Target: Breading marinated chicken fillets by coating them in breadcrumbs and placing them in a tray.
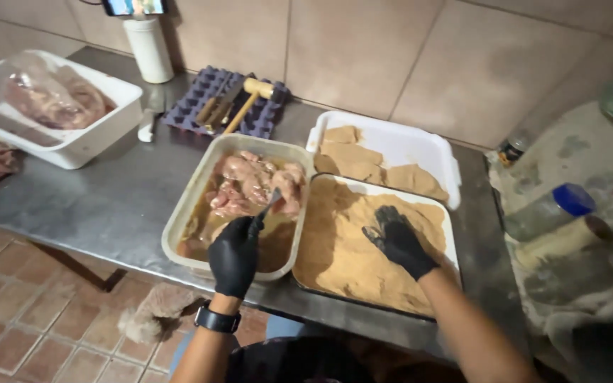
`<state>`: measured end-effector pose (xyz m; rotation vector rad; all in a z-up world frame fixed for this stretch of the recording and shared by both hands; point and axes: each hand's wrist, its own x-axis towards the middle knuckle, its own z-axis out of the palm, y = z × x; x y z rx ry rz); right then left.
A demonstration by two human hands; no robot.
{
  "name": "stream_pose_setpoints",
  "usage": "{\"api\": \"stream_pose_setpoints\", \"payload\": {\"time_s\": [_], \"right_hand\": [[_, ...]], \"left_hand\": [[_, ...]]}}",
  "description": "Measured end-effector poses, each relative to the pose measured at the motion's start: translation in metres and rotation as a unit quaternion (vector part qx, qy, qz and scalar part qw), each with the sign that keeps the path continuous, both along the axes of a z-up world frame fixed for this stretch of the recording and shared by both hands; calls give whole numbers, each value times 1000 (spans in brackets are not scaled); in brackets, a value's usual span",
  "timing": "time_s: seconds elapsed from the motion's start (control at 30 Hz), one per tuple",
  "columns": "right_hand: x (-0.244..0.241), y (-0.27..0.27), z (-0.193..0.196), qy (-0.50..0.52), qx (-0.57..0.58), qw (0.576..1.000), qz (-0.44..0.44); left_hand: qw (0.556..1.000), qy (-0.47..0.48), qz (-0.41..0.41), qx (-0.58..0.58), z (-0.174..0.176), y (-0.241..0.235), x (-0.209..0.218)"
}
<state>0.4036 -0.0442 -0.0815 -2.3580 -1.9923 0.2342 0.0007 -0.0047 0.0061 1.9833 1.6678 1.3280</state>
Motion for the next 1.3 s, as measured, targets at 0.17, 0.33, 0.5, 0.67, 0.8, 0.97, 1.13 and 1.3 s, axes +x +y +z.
{"api": "stream_pose_setpoints", "payload": {"time_s": [0.17,0.33,0.5,0.67,0.8,0.97,1.13,1.3], "right_hand": [[-29,-12,30,-85,-48,995,-27],[-46,-8,39,-127,-108,985,-39],[-39,-5,33,-83,-114,989,-50],[-85,-43,70,-56,-80,994,-55],[-73,-43,47,-97,-27,994,-44],[-61,-39,34,-111,-5,993,-34],[-61,-45,31,-55,51,995,-60],[-60,-45,25,-66,64,993,-69]], "left_hand": [[999,-16,-10,-32,-6,0,2],[1000,-15,-3,-20,-10,3,3],[1000,-6,-8,0,-10,3,-1],[1000,9,5,9,-16,9,2],[997,59,22,45,-20,10,1],[997,47,13,60,-25,16,4],[997,49,25,61,-26,20,6],[999,41,3,36,-44,26,10]]}}
